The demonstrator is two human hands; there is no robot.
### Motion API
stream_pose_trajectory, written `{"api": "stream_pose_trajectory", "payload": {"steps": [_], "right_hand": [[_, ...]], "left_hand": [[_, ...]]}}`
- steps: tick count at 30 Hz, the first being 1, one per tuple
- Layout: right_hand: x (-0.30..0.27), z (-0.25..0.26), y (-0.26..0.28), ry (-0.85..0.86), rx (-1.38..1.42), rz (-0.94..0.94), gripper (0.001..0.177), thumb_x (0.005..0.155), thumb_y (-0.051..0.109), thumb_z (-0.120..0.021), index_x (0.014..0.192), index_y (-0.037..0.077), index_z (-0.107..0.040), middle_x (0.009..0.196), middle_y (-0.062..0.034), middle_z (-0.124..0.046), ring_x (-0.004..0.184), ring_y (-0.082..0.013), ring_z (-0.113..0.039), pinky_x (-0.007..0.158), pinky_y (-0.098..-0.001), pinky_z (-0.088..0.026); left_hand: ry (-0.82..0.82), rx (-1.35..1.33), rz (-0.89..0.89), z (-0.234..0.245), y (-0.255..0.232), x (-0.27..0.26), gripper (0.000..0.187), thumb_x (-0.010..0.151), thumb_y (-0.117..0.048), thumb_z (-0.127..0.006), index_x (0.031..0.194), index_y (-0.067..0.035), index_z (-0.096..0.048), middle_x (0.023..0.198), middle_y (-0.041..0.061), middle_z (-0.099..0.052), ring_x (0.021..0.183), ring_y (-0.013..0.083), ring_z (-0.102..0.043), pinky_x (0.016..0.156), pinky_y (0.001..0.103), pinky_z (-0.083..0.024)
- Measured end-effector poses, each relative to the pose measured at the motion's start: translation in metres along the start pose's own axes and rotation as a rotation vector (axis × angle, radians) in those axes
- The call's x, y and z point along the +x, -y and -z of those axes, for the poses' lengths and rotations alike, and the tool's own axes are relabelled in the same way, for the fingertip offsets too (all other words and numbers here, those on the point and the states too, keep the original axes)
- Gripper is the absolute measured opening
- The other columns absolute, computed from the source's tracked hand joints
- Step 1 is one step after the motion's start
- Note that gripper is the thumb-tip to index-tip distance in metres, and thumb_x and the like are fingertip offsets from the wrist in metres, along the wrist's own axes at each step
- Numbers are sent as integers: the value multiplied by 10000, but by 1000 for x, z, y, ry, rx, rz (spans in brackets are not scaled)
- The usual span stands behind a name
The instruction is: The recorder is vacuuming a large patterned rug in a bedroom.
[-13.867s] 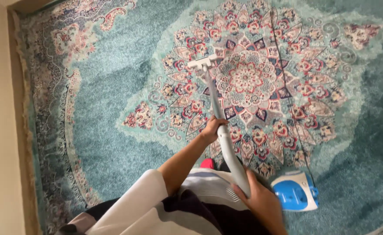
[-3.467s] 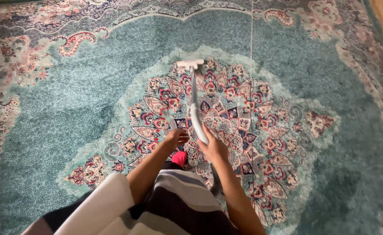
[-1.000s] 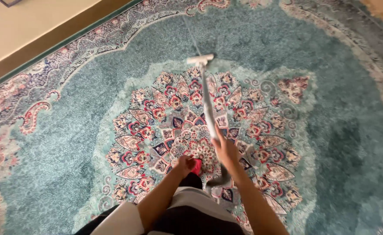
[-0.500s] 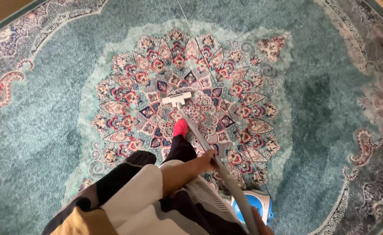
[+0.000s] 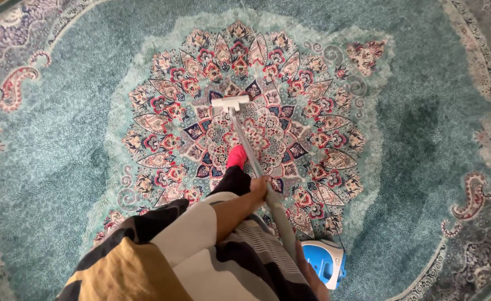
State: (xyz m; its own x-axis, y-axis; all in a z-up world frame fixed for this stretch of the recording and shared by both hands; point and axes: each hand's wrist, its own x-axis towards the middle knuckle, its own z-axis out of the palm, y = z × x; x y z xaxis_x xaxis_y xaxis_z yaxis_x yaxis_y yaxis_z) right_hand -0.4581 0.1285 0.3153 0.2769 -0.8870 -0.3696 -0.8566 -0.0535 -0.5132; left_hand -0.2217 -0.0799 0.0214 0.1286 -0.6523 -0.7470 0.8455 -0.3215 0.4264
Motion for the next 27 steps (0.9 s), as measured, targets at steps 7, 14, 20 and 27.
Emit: {"api": "stream_pose_trajectory", "payload": {"steps": [7, 14, 20, 27], "right_hand": [[200, -2, 98, -43, 42, 34, 774, 905, 393, -667, 1582, 313, -302, 1070, -213, -740, 882, -421, -739, 690, -528, -572], [387, -58, 213, -316, -29, 423, 675, 1011, 452, -584, 1589, 224, -320, 867, -185, -726, 692, -386, -720, 563, -505, -554], [626, -116, 269, -170, -75, 394, 812, 987, 501, -565, 1646, 320, -125, 809, -145, -717, 610, -313, -710, 471, -460, -554], [703, -88, 328, -135, -245, 427, 764, 1042, 506, -540, 1649, 358, -102, 815, -120, -735, 562, -248, -674, 419, -371, -505]], "left_hand": [[-88, -149, -156, 19, -122, 158, 415, 987, -454, -579, 978, -39, -593, 728, 118, -628, 568, 253, -621, 505, 440, -536], [-123, 111, -172, 10, -365, 225, 580, 986, -590, -549, 1217, -59, -579, 1015, 150, -543, 774, 272, -636, 584, 452, -564], [-134, 19, -326, 92, -391, 207, 323, 941, -267, -609, 1158, -46, -519, 1068, 120, -603, 994, 268, -646, 889, 441, -611], [-211, -258, -48, 191, -329, 175, 192, 962, -168, -563, 1004, 18, -582, 930, 202, -668, 892, 351, -683, 857, 483, -615]]}}
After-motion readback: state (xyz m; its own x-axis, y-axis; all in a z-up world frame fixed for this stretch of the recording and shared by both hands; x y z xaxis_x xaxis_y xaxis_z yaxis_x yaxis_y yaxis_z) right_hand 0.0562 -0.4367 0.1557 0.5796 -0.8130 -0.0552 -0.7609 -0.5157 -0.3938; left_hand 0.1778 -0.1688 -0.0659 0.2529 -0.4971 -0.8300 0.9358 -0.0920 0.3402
